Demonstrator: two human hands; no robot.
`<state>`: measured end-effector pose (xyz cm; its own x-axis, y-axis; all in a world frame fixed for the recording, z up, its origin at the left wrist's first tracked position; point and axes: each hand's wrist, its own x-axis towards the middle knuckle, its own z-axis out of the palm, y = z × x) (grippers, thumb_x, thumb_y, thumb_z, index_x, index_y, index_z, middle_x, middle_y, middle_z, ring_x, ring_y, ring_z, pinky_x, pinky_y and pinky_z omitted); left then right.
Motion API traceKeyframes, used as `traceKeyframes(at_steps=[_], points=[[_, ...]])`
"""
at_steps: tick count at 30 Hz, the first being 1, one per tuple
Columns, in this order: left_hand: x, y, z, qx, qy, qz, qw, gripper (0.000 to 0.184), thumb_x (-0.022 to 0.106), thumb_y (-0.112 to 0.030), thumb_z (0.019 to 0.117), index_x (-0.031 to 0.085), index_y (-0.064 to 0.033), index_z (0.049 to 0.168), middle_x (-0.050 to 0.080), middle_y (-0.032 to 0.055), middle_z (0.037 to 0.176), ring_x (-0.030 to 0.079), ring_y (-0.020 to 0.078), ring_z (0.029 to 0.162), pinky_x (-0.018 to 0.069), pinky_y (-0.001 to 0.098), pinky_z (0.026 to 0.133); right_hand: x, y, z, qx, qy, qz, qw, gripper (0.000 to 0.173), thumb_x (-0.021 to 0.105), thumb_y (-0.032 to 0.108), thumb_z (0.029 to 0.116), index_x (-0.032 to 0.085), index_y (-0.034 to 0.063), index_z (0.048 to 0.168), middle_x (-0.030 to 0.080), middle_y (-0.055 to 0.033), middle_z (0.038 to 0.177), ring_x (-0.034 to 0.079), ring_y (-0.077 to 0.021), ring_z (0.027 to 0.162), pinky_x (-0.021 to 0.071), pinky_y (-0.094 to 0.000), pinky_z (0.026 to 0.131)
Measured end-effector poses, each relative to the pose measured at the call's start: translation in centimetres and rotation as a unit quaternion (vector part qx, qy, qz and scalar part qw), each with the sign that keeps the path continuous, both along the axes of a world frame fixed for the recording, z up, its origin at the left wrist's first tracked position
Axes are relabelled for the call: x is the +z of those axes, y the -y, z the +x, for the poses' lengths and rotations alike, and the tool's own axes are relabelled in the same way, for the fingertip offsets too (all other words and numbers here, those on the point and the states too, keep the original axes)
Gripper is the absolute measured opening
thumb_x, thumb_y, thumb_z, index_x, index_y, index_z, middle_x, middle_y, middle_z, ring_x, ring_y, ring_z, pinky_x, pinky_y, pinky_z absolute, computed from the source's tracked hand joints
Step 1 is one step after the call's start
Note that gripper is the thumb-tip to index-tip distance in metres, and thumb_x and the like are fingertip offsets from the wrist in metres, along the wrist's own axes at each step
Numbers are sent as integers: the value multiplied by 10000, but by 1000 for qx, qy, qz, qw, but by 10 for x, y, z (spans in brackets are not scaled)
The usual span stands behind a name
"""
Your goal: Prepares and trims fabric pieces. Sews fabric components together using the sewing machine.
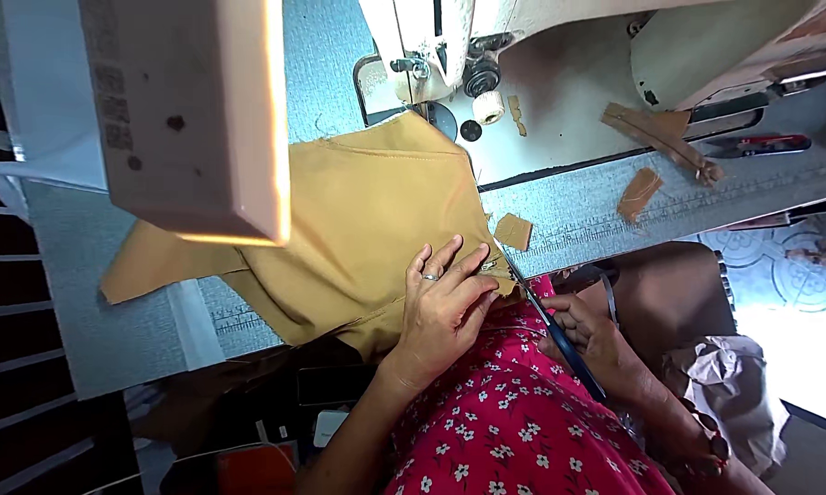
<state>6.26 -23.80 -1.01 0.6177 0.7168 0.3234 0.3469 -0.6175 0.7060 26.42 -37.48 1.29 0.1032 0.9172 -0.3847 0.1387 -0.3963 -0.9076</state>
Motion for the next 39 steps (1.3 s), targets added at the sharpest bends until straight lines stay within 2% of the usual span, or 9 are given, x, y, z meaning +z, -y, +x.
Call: traceKeyframes(at_steps=[3, 8, 11, 14, 16, 21, 27, 34, 39], points=[[1, 0, -1, -6, -1, -7, 1000, 210, 605, -268, 1011, 778, -161, 957, 703, 63, 1318, 520, 306, 1401, 246, 626, 1176, -1, -5, 3, 23, -45, -7, 999, 719, 659, 607, 896, 512, 36, 1307, 564, 150, 802, 522, 85, 642, 459, -115, 581], [3, -3, -2, -11, -6, -20, 1000, 228, 602, -300, 1011, 779, -155, 1001, 704, 58, 1317, 517, 302, 1402, 255, 630, 1169, -1, -12, -5, -17, -61, -12, 998, 618, 671, 525, 913, 520, 62, 1293, 572, 153, 766, 536, 66, 586, 477, -131, 535], [8, -17, -6, -2, -43, -15, 999, 379, 573, -415, 1013, 742, -131, 1198, 688, 57, 1341, 515, 307, 1400, 273, 638, 1164, -8, -3, -8, -143, -150, 37, 978, 526, 617, 434, 986, 478, 42, 1309, 613, 99, 781, 564, 3, 556, 502, -160, 497], [7, -43, -16, 36, -79, 29, 996, 361, 556, -362, 1022, 742, -100, 1185, 656, 95, 1387, 528, 350, 1379, 305, 641, 1140, -14, 3, 0, -269, -161, 97, 945, 552, 601, 467, 1003, 455, 49, 1332, 634, 66, 746, 593, -57, 527, 533, -211, 478], [6, -59, -24, 43, -79, 52, 995, 306, 562, -303, 1013, 766, -105, 1127, 653, 105, 1386, 537, 368, 1362, 321, 632, 1131, -11, 4, 9, -244, -125, 117, 955, 590, 599, 507, 992, 435, 61, 1342, 628, 76, 754, 587, -54, 531, 527, -209, 475], [6, -59, -25, 28, -66, 64, 995, 247, 577, -231, 987, 787, -124, 1062, 666, 101, 1373, 542, 369, 1365, 325, 628, 1142, 6, -10, 18, -9, -97, 45, 994, 639, 660, 552, 919, 519, 101, 1350, 619, 128, 785, 563, 16, 566, 495, -175, 484], [4, -39, -25, 43, -41, 47, 997, 228, 585, -200, 981, 794, -135, 1044, 683, 89, 1347, 544, 346, 1371, 308, 622, 1161, 17, -52, 9, 66, -113, -45, 990, 601, 694, 518, 899, 532, 78, 1274, 619, 129, 760, 537, 30, 505, 467, -146, 437], [4, -36, -29, 45, -31, 41, 998, 231, 581, -197, 983, 797, -141, 1043, 695, 82, 1328, 555, 329, 1365, 310, 616, 1163, 18, -63, -7, -4, -134, -27, 991, 415, 654, 263, 958, 519, 18, 1265, 643, 76, 741, 556, 6, 474, 490, -151, 425], [4, -43, -29, 45, -37, 37, 998, 246, 568, -216, 994, 794, -142, 1056, 692, 71, 1335, 546, 329, 1373, 310, 610, 1163, 6, -49, 11, -169, -162, 78, 969, 405, 549, 272, 1034, 449, -7, 1311, 613, 68, 722, 568, -30, 487, 522, -178, 451]])
